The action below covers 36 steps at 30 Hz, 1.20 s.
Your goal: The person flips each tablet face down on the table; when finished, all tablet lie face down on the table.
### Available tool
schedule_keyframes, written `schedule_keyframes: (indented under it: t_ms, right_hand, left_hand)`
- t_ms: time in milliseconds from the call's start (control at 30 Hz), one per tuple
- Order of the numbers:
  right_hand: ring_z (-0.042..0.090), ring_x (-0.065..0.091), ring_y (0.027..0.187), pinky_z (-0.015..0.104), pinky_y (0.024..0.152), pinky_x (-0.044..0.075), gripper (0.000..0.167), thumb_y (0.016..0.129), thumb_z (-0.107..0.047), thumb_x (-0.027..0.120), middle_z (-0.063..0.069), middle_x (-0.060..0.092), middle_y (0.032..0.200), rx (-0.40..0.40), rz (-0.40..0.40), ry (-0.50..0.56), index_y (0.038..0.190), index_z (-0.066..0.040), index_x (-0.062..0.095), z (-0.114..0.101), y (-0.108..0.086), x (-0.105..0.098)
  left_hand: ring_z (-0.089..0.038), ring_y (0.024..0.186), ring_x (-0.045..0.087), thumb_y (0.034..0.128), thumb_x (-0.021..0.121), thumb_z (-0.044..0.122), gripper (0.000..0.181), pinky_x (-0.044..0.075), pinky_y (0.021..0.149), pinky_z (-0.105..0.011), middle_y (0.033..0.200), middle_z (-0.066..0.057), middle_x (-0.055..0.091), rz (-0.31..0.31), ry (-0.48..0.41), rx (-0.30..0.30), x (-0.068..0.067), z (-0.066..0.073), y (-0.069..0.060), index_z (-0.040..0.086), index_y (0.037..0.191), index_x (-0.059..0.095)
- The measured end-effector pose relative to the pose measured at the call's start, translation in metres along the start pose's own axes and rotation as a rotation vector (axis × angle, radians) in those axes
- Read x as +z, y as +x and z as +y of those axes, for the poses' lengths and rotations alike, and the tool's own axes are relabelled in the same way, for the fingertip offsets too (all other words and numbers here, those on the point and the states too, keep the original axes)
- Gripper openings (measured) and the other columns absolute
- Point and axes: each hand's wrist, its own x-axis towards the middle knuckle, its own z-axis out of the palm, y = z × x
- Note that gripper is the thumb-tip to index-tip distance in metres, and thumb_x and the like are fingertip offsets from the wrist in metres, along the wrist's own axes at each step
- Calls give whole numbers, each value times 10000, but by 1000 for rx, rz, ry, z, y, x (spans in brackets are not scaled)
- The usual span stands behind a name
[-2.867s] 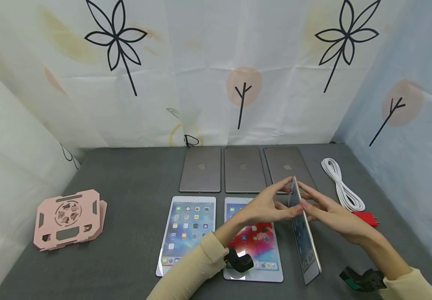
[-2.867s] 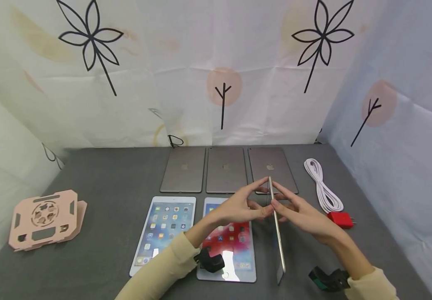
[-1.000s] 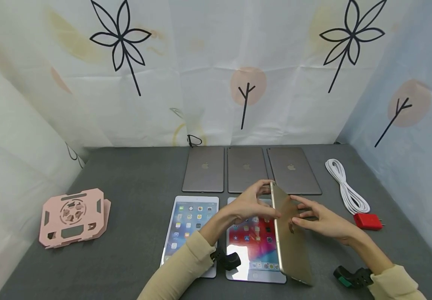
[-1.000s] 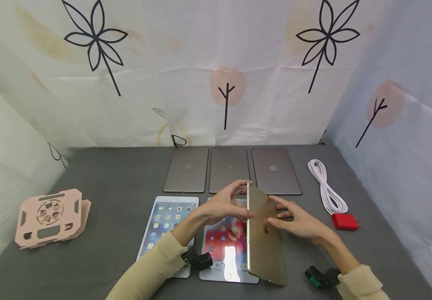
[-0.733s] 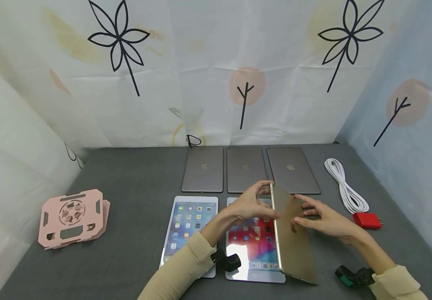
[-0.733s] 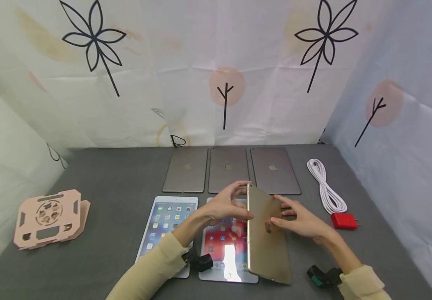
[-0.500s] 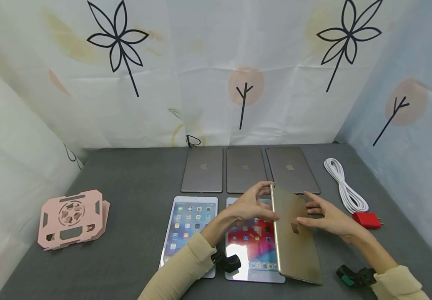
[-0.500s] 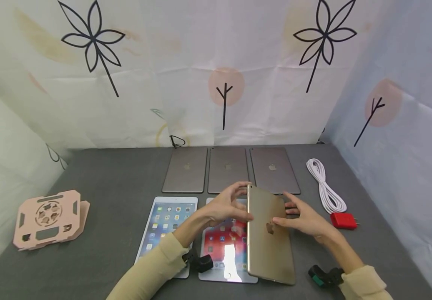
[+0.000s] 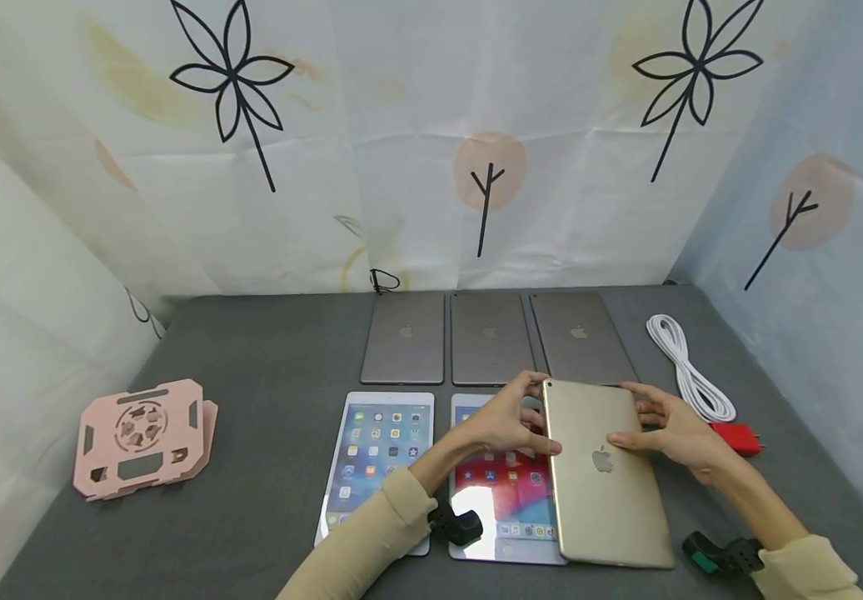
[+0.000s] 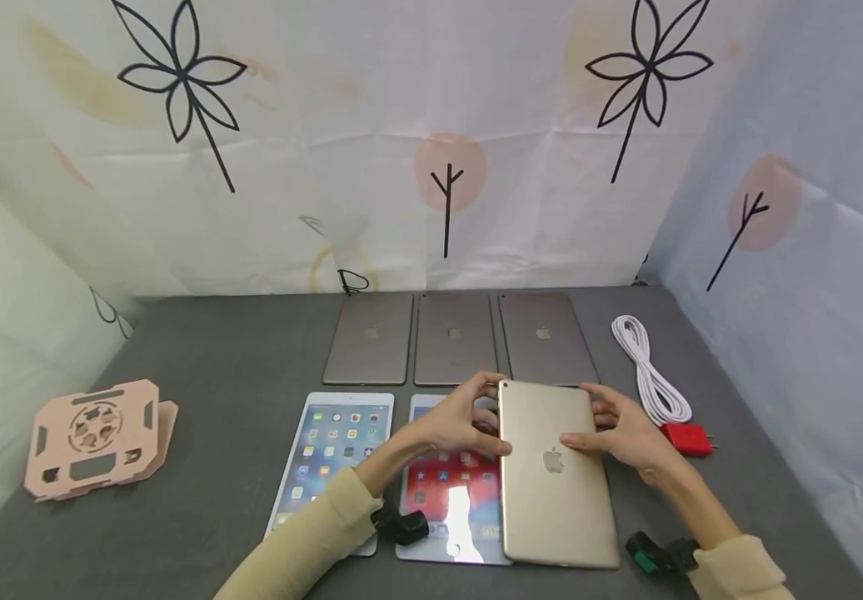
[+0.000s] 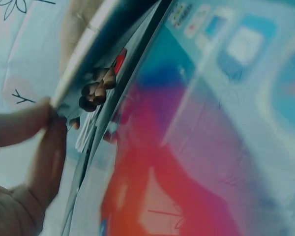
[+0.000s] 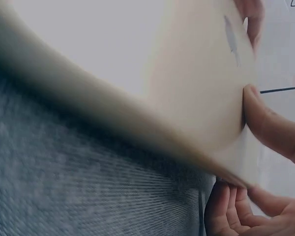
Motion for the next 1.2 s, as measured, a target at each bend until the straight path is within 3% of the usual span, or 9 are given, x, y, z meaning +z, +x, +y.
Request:
schedule_keyframes:
  t_ms: [233, 400, 533, 633, 767, 967, 1133, 1200]
  right_hand:
    - [334, 572, 1115, 303, 792, 530, 965, 854, -222, 840, 336, 535, 1335, 29, 59, -70, 1560, 91, 261, -3, 0, -3]
    - [301, 584, 1079, 277, 758, 527, 955, 840, -224, 854, 317, 572, 1295, 31, 77, -117, 1540, 99, 291, 0, 0, -7]
    - [406, 561, 1147, 390, 833, 535, 952, 840, -238, 855, 345, 536, 1310, 37, 71, -155, 1531, 103, 297, 4, 1, -12]
    - [452, 525, 1172, 479, 890, 516, 958, 852, -255, 846, 356, 496, 1313, 49, 49, -183, 1529, 119, 280, 6, 2, -15]
    - [451, 497, 1157, 515, 905, 497, 961, 856, -274, 842, 351, 481, 1303, 64, 27, -216, 1521, 129, 276, 9, 4, -18]
    - [445, 471, 1148, 511, 906, 487, 979, 862, -280, 836, 358, 473, 1307, 82, -4, -229, 1521, 144, 249, 10, 6, -22]
    - [431, 456, 1127, 484, 890, 483, 992, 865, -275, 833, 366, 451, 1311, 81, -20, -220, 1522, 156, 227, 11, 7, -23]
    - [465, 426, 1151, 533, 901, 484, 991, 868, -286, 830, 391, 389, 1347, 82, -24, -217, 1523, 150, 228, 12, 7, -23]
  left_hand:
    - [-54, 766, 655, 765, 856, -47, 919, 523, 633, -185, 1273, -72, 532, 53, 190, 27, 5, -6, 6, 41, 1512, 329]
    - [-12, 620, 510, 722, 929, 77, 932, 431, 540, -163, 1165, -30, 570, 105, 364, 38, 9, -7, 12, 43, 1488, 400]
    - [-30, 569, 438, 699, 958, 178, 922, 414, 560, -165, 1121, -12, 578, 132, 520, 65, 13, -8, 19, 25, 1459, 459]
    - [-23, 742, 509, 692, 965, 271, 919, 475, 743, -146, 1140, -20, 618, 155, 649, 81, 16, -9, 24, 16, 1441, 499]
    - [-79, 1050, 566, 689, 962, 353, 906, 492, 951, -197, 1186, -22, 654, 178, 747, 57, 20, -8, 28, 44, 1428, 538]
    - [-123, 1125, 585, 677, 957, 428, 878, 493, 940, -201, 1251, -24, 649, 193, 855, -4, 27, -4, 32, 75, 1391, 589]
    - [-108, 1088, 572, 656, 966, 442, 881, 501, 903, -183, 1274, -28, 616, 206, 897, -52, 31, -1, 36, 82, 1378, 611]
    - [-102, 1063, 568, 651, 967, 449, 891, 506, 893, -182, 1276, -29, 606, 208, 913, -66, 32, 0, 37, 86, 1382, 610]
